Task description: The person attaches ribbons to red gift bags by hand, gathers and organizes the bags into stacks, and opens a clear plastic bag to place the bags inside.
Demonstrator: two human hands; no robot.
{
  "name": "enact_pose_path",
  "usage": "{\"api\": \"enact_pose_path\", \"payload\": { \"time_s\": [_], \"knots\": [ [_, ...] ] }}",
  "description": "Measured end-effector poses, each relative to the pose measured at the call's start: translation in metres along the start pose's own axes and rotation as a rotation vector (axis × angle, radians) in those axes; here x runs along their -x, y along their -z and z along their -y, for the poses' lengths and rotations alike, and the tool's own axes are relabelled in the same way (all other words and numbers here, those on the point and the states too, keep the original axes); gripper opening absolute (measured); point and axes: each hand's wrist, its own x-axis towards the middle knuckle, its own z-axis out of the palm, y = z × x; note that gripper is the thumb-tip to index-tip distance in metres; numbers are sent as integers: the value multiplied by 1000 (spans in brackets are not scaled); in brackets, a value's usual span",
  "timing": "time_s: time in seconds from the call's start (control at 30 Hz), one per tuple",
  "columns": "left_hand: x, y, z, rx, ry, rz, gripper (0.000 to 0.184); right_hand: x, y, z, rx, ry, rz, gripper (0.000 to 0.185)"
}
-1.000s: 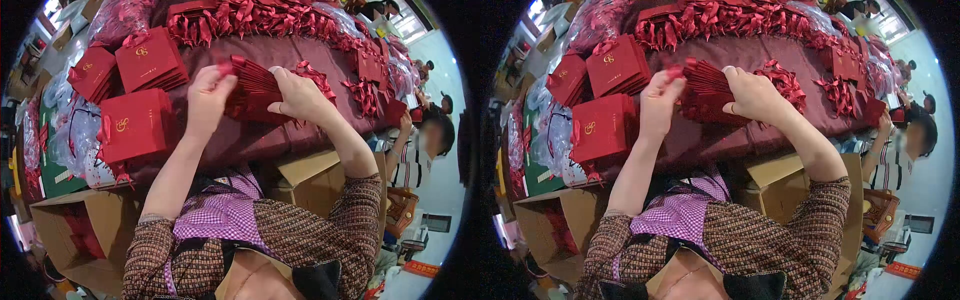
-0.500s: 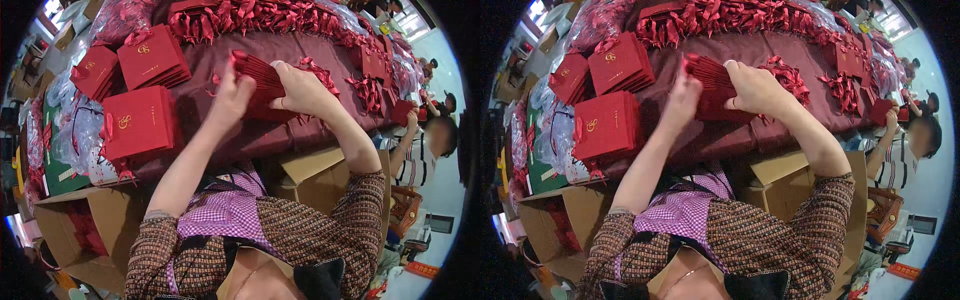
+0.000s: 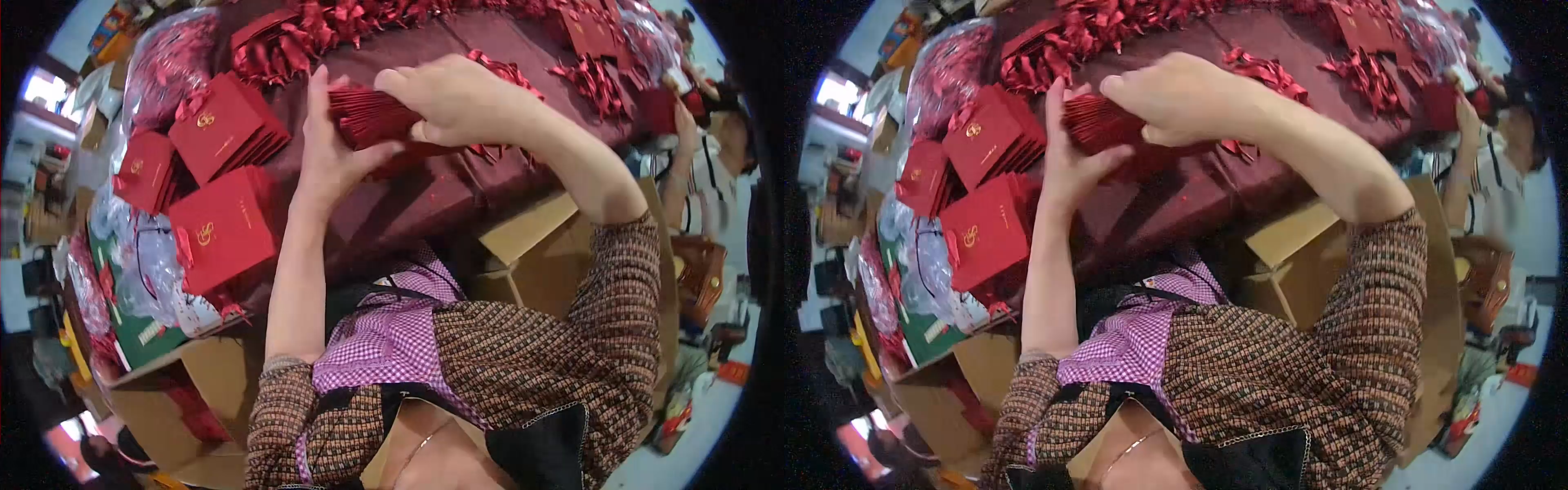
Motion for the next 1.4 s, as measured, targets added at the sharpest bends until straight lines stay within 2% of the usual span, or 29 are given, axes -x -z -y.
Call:
{"api": "enact_pose_path", "payload": {
  "time_s": [0.07, 0.1, 0.17, 0.23, 0.3, 0.33, 0.4, 0.43, 0.5, 0.53, 0.57, 0.63, 0.67, 0.7, 0.77, 0.8, 0.83, 0.9, 0.93, 1.03, 1.1, 1.13, 1.17, 1.2, 1.23, 1.27, 1.3, 1.33, 1.4],
  "knots": [
    [4, 0, -15, -93, 38, -41, 88, -4, 10, 3, -31, 66, 7, 38],
    [7, -3, -14, -43, 106, -108, 76, -7, 4, 1, -50, 57, 40, 37],
    [15, -4, 2, -144, 118, -111, 73, -8, -20, -8, -56, 123, -30, 37],
    [24, -10, 8, -263, 78, -102, 68, -5, -33, -14, -36, 87, 25, 44],
    [27, -13, 12, -77, 133, -112, 66, -1, -34, -19, -77, 108, -7, 55],
    [28, -12, 17, 23, 176, -92, 65, 1, -19, -18, -163, 19, 120, 78],
    [28, -11, 19, 16, 137, -88, 65, 17, -18, -49, -380, 114, -110, 97],
    [27, -11, 20, 11, 95, -97, 65, 28, -17, -62, -487, 38, -121, 111],
    [28, -10, 23, 11, 92, -101, 65, 53, -36, -75, -818, -71, -211, 118],
    [28, -10, 23, 36, 103, -92, 66, 61, -66, -88, -745, -42, -290, 124],
    [28, -10, 23, 60, 117, -81, 67, 65, -88, -85, -954, -114, -287, 127],
    [30, -8, 28, 79, 139, -70, 70, 68, -126, -73, -1200, -171, -394, 127],
    [31, -8, 31, 97, 165, -65, 74, 64, -135, -72, -1127, -94, -420, 119],
    [31, -8, 31, 95, 166, -62, 74, 61, -141, -71, -1129, -95, -423, 119],
    [34, -7, 31, 15, 184, -12, 93, 52, -145, -61, -1288, -51, -560, 117],
    [35, -6, 35, 11, 184, -14, 93, 48, -152, -64, -1172, 20, -624, 113],
    [35, -6, 39, 27, 85, 28, 103, 46, -156, -62, -1174, 25, -624, 113],
    [37, -5, 44, -19, -55, 48, 126, 45, -163, -52, -1531, -149, -575, 106],
    [37, -4, 44, -21, -52, 44, 126, 44, -160, -46, -1455, -157, -618, 99],
    [36, -3, 38, -25, -65, 108, 121, 42, -159, -40, -1355, -175, -658, 93],
    [36, -7, 30, -1, 68, 83, 114, 42, -156, -32, -1441, -170, -693, 88],
    [37, -6, 34, -2, 73, 74, 114, 46, -156, -31, -1545, -224, -622, 81],
    [36, -6, 43, -136, -8, 63, 109, 47, -157, -30, -1645, -278, -545, 74],
    [36, -5, 51, -272, -88, 48, 105, 44, -163, -31, -1563, -256, -606, 65],
    [39, -10, 54, -216, -100, -10, 94, 43, -161, -30, -1564, -300, -606, 63],
    [41, -13, 60, -105, -15, -37, 88, 44, -159, -28, -1566, -341, -605, 61],
    [41, -14, 65, 6, 65, -65, 82, 41, -162, -27, -1547, -287, -685, 55],
    [40, -15, 64, -100, -7, -92, 71, 41, -161, -26, -1564, -309, -671, 51],
    [40, -19, 63, -83, 2, -157, 65, 41, -164, -26, -1646, -300, -724, 43]
  ]
}}
